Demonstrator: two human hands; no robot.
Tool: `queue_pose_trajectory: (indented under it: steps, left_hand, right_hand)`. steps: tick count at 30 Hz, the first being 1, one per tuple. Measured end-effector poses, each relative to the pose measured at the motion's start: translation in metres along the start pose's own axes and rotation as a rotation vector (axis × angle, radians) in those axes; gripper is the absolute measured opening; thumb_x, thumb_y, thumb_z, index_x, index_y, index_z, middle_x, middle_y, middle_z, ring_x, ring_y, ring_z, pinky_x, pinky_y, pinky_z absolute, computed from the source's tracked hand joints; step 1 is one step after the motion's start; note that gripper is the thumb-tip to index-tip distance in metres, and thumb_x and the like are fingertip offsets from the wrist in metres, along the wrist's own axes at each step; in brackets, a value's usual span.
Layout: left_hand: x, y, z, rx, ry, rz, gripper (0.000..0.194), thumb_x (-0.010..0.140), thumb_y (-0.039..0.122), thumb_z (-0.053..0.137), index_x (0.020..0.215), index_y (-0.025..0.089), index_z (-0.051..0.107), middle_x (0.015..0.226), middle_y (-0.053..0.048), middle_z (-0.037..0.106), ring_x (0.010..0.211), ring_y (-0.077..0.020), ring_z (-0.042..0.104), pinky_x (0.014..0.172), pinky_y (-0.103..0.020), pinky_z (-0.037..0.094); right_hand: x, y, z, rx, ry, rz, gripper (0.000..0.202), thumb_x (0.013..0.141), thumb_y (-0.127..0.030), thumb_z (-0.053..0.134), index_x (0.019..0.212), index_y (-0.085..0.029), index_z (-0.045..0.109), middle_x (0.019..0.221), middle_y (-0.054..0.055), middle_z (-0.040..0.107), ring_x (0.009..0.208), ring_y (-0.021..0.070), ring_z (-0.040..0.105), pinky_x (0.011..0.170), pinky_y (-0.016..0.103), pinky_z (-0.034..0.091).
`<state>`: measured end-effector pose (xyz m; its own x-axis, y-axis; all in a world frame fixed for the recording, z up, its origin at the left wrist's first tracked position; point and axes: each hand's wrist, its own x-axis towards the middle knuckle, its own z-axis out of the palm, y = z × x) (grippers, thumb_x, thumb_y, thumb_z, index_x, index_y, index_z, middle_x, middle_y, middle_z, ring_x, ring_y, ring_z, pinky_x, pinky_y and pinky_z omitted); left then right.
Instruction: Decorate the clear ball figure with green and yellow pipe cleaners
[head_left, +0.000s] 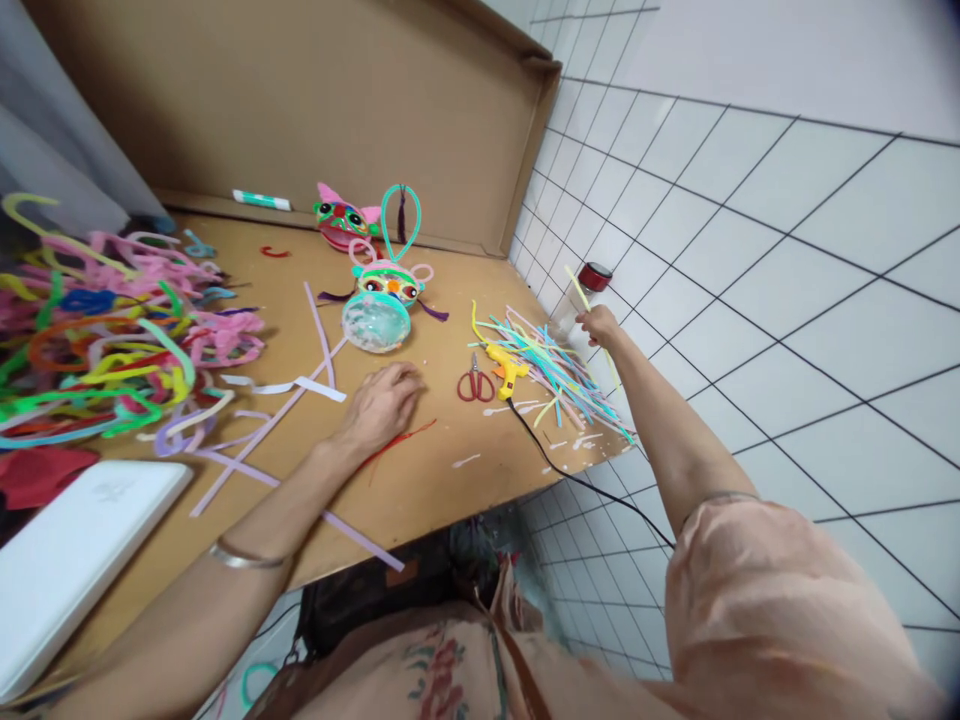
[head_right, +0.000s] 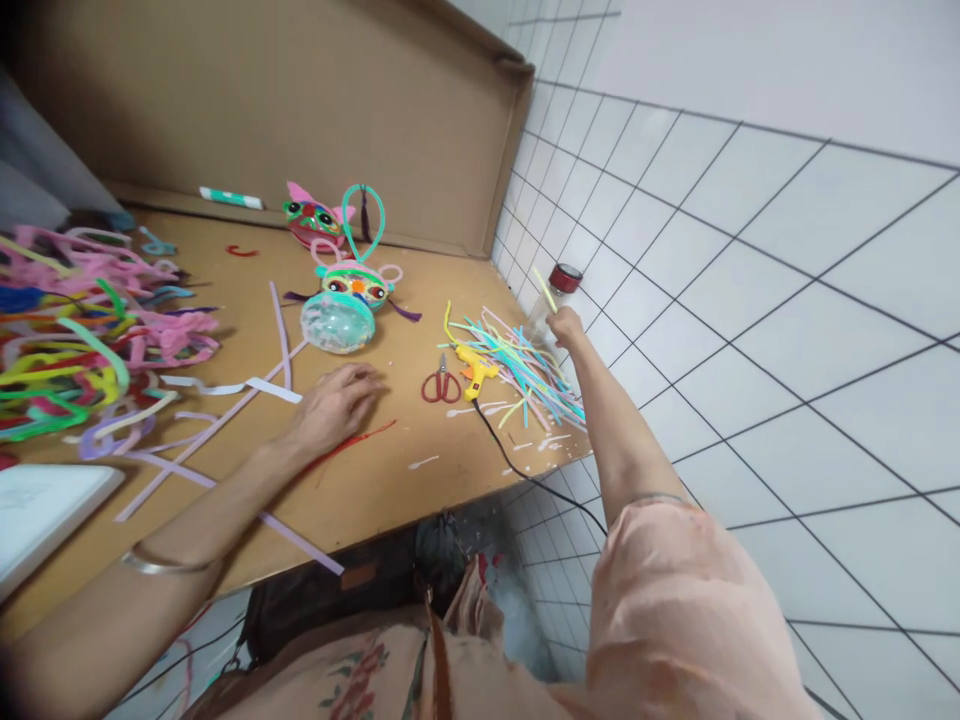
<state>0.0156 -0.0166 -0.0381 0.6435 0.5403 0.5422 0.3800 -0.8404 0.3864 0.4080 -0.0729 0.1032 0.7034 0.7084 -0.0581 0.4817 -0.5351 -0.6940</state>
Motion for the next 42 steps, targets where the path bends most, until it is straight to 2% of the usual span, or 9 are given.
queue_pose_trajectory:
  steps: [8,14,18,22,24,28,32,36,42]
  left_hand:
    - [0.017,0.013,-0.018,-0.336,0.149,-0.165,0.032,0.087,0.038,0.051,0.101,0.015,0.069,0.115,-0.013,0.061,0.109,-0.0269,0.059,0.100,-0.044,0.045]
    - [0.073,0.050,-0.030,-1.021,0.203,-0.368,0.037,0.087,0.046,0.057,0.107,0.016,0.066,0.107,-0.010,0.065,0.089,-0.0185,0.063,0.076,-0.030,0.051]
    - [0.095,0.058,-0.050,-1.301,0.356,-0.569,0.030,0.097,0.028,0.043,0.078,0.012,0.061,0.080,-0.006,0.065,0.062,-0.0099,0.057,0.059,-0.022,0.045]
    - [0.091,0.036,-0.087,-1.555,0.658,-0.800,0.042,0.104,0.025,0.019,0.067,0.018,0.038,0.042,0.009,0.024,0.037,-0.0065,0.030,0.045,-0.016,0.030]
    - [0.083,0.026,-0.097,-1.570,0.650,-0.801,0.041,0.104,0.030,0.020,0.067,0.019,0.034,0.043,0.010,0.015,0.035,-0.0060,0.013,0.039,-0.017,0.014]
    - [0.069,0.027,-0.089,-1.528,0.535,-0.791,0.029,0.098,0.018,0.037,0.070,0.019,0.038,0.045,0.011,0.015,0.036,-0.0045,0.007,0.039,-0.019,0.004]
    - [0.062,0.036,-0.072,-1.522,0.527,-0.804,0.022,0.097,0.014,0.038,0.077,0.018,0.046,0.046,0.011,0.027,0.036,-0.0032,0.018,0.039,-0.016,0.010]
    - [0.054,0.031,-0.066,-1.497,0.545,-0.783,0.029,0.099,0.012,0.032,0.078,0.014,0.051,0.047,0.007,0.035,0.038,-0.0037,0.027,0.039,-0.015,0.019]
    - [0.040,0.019,-0.061,-1.493,0.511,-0.722,0.016,0.098,0.021,0.042,0.088,0.018,0.054,0.049,0.006,0.044,0.037,-0.0051,0.030,0.037,-0.015,0.021]
  right_hand:
    - [-0.058,-0.058,0.008,0.104,-0.373,-0.091,0.029,0.096,-0.021,0.047,0.072,-0.012,0.060,0.051,-0.004,0.041,0.043,0.0056,0.035,0.042,0.017,0.032]
    - [-0.136,-0.117,0.082,-0.141,-0.772,-0.420,0.028,0.094,-0.021,0.046,0.069,-0.018,0.058,0.045,-0.008,0.041,0.041,0.0067,0.034,0.041,0.018,0.029]
    - [-0.160,-0.122,0.110,-0.222,-0.820,-0.567,0.025,0.092,-0.018,0.046,0.069,-0.020,0.057,0.047,-0.010,0.046,0.046,0.0057,0.039,0.048,0.015,0.033]
    - [-0.128,-0.091,0.081,-0.402,-0.803,-0.510,0.017,0.082,-0.014,0.057,0.066,-0.017,0.062,0.047,-0.007,0.052,0.047,0.0065,0.044,0.048,0.017,0.032]
    - [-0.108,-0.067,0.061,-0.593,-0.774,-0.470,0.012,0.068,-0.007,0.069,0.062,-0.017,0.065,0.048,-0.007,0.055,0.049,0.0068,0.047,0.050,0.017,0.034]
    - [-0.100,-0.019,0.047,-0.782,-0.625,-0.235,0.024,0.049,-0.003,0.081,0.052,-0.019,0.063,0.043,-0.007,0.052,0.051,0.0101,0.051,0.052,0.020,0.035]
    - [-0.111,0.010,0.051,-0.693,-0.510,-0.238,0.026,0.052,-0.005,0.080,0.048,-0.018,0.058,0.043,-0.005,0.050,0.057,0.0120,0.055,0.055,0.020,0.037]
    - [-0.100,0.000,0.015,-0.519,-0.337,-0.245,0.013,0.073,-0.014,0.067,0.061,-0.016,0.064,0.050,-0.003,0.055,0.058,0.0119,0.055,0.058,0.021,0.041]
    - [-0.081,-0.043,-0.065,0.193,-0.016,-0.084,0.025,0.094,-0.021,0.044,0.078,-0.015,0.063,0.070,0.008,0.066,0.056,0.0115,0.057,0.062,0.026,0.049]
